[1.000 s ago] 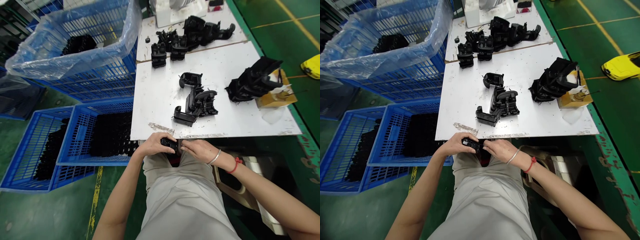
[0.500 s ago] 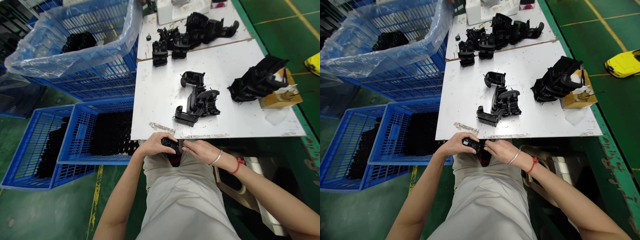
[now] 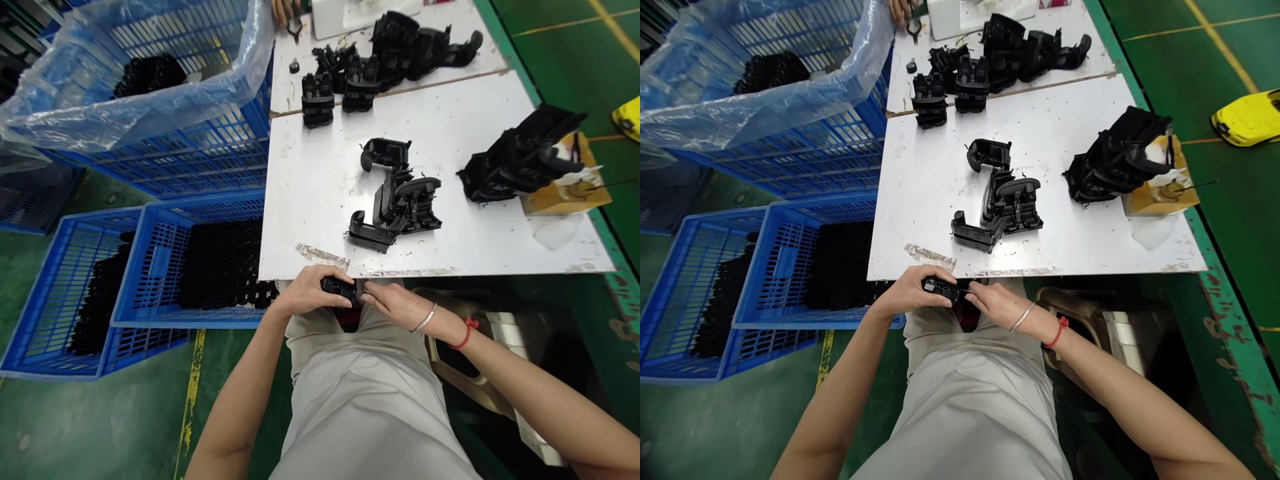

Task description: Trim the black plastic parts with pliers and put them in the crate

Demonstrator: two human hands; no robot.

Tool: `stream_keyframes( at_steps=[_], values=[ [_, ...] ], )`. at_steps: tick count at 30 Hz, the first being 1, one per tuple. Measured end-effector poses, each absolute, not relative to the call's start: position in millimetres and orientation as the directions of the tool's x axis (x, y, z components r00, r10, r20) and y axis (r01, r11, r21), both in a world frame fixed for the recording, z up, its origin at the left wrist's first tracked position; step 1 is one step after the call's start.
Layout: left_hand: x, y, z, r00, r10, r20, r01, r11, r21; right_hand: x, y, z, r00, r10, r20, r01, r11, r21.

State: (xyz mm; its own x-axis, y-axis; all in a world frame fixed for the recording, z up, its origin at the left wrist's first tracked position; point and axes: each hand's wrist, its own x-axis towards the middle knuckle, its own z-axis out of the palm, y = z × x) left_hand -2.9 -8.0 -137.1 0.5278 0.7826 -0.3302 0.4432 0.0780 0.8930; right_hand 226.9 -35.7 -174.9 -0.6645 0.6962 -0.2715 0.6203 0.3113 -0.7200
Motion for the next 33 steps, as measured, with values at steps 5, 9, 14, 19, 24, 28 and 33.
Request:
stream_keyframes(
  at_steps=[5, 9, 14, 19, 24, 28, 33],
  values=[
    [-2.8, -8.3, -137.1, 0.515, 0.788, -0.337, 0.463, 0.075, 0.883, 221.2, -32.3, -167.7, -0.673, 0.683, -0.282, 0.599, 0.28, -0.75],
    [-2.3, -8.6, -136.0, 0.526, 0.788, -0.32, 0.455, 0.057, 0.889, 222.3, -34.9, -162.6, -0.671, 0.694, -0.262, 0.614, 0.321, -0.721],
    [-1.2, -11.5, -136.4, 0.522, 0.8, -0.294, 0.433, 0.048, 0.9, 235.6, -48.0, -157.6, -0.647, 0.725, -0.235, 0.641, 0.35, -0.683],
    [2.3, -26.9, -141.3, 0.463, 0.863, -0.204, 0.38, 0.014, 0.925, 234.1, -60.4, -154.5, -0.511, 0.839, -0.19, 0.575, 0.169, -0.8],
    [9.0, -52.2, -134.8, 0.455, 0.886, -0.088, 0.326, -0.074, 0.942, 217.4, -69.6, -156.4, -0.438, 0.872, -0.217, 0.344, -0.061, -0.937],
    [10.1, -66.6, -123.8, 0.467, 0.884, 0.022, 0.25, -0.155, 0.956, 214.1, -77.1, -154.3, -0.485, 0.828, -0.281, 0.133, -0.248, -0.96],
    [9.1, -77.6, -115.6, 0.479, 0.874, 0.081, 0.003, -0.094, 0.996, 221.6, -85.1, -147.9, -0.538, 0.776, -0.33, 0.01, -0.385, -0.923]
  ],
)
